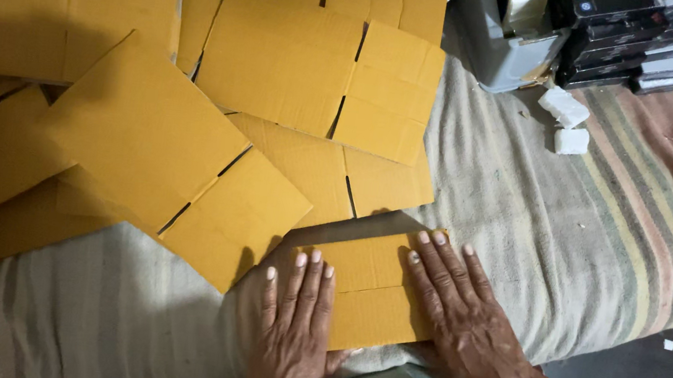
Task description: The person folds flat yellow cardboard blanks into open boxes. They press crease lines flat with both hands, fold the side panels, tuck tabs to form the box shape, and set completed boxes onto a pile of folded boxes beside them.
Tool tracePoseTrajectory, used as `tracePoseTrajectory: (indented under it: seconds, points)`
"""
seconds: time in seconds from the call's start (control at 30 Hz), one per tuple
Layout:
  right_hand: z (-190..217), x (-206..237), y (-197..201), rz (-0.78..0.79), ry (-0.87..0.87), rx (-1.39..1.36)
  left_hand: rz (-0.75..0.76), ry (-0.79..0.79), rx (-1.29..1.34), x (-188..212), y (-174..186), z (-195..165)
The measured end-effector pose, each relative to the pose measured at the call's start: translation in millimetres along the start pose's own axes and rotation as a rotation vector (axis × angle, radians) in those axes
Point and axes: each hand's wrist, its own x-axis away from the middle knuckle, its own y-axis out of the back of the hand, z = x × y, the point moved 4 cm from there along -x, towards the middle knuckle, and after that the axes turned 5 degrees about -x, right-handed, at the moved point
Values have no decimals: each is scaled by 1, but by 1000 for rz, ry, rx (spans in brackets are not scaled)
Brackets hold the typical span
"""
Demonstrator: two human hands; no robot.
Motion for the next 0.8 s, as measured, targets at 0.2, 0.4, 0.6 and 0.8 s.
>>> tracePoseTrajectory:
  seconds: [0.2,0.4,0.6,0.8]
  points:
    - [21,-14,-21,59,22,15,-58,-58,88,-13,-2,-15]
    - [23,-10,-23,-14,157,140,-116,-158,-2,-9,-3,-13]
    - [-7,1,2,-16,-75,-22,-249,-20,-104,6,6,4]
    - [20,-12,-25,45,51,270,-170,-99,-57,-10,2,-10]
